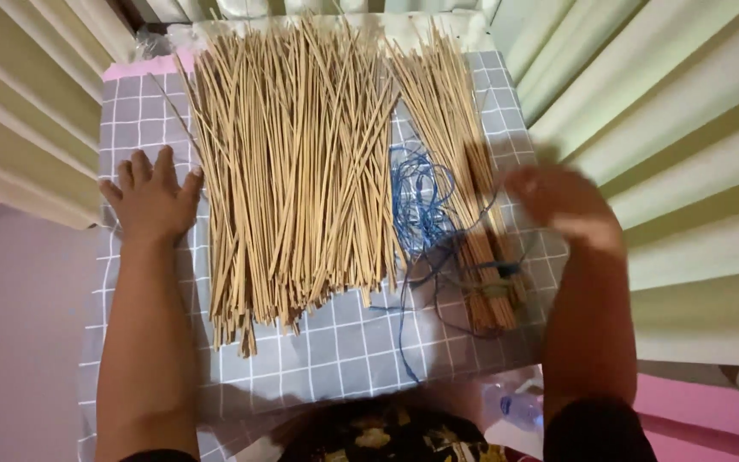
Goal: Sorting and tying long wooden sticks into bundles using blue plastic string
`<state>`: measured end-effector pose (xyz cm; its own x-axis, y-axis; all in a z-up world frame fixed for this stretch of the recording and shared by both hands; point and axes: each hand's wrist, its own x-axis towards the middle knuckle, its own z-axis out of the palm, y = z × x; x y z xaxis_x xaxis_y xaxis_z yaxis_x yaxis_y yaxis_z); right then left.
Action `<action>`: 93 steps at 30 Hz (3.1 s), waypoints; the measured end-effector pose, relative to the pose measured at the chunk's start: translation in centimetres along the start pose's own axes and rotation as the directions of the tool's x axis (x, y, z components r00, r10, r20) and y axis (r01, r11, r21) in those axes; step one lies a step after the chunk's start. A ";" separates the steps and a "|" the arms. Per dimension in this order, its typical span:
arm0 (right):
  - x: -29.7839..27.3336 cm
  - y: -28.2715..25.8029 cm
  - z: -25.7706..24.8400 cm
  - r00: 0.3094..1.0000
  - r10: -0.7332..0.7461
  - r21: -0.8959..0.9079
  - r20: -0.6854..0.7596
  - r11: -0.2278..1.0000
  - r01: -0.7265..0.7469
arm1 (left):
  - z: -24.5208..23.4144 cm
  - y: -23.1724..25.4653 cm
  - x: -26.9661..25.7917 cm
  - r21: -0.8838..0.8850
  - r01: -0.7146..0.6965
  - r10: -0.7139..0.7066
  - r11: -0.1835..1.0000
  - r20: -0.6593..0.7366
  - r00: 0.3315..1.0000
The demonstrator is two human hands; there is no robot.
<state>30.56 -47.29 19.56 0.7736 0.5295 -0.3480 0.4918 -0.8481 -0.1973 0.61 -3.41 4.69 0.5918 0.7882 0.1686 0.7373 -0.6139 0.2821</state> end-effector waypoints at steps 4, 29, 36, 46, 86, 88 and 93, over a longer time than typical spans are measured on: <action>13.7 4.9 7.2 0.861 -0.195 0.118 -0.469 0.953 0.280 | 0.5 -0.1 -0.3 -0.041 0.013 -0.014 0.999 -0.028 1.000; 23.6 9.4 12.6 0.471 -0.659 -0.617 -0.586 0.740 0.268 | -1.7 0.3 -1.1 -0.004 0.006 -0.006 1.000 0.071 0.997; 24.0 9.2 12.6 0.337 -0.712 -0.662 -0.616 0.699 0.269 | -0.6 -0.3 -0.2 0.048 -0.049 0.049 0.998 0.014 0.999; 18.8 5.7 10.2 0.764 -0.338 -0.102 -0.550 0.935 0.340 | 1.6 -1.7 0.3 0.056 -0.141 0.149 0.988 -0.198 0.969; 12.8 9.9 11.8 0.774 0.297 0.776 -0.559 -0.141 0.614 | 2.8 -2.2 0.1 0.389 -0.281 0.474 0.878 -0.617 0.628; 13.7 10.3 12.5 0.759 0.305 0.789 -0.575 -0.041 0.614 | 3.2 -1.4 0.0 0.461 -0.233 0.498 0.856 -0.615 0.611; 10.9 8.3 12.8 0.683 0.274 0.728 -0.678 0.120 0.675 | -2.9 6.8 -2.7 -0.100 0.142 -0.133 0.985 0.084 0.987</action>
<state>37.92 -48.77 2.45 0.9335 0.1417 0.3295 0.2900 0.2425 -0.9258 3.09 -9.57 8.90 0.5134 0.8567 0.0494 0.7774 -0.4887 0.3961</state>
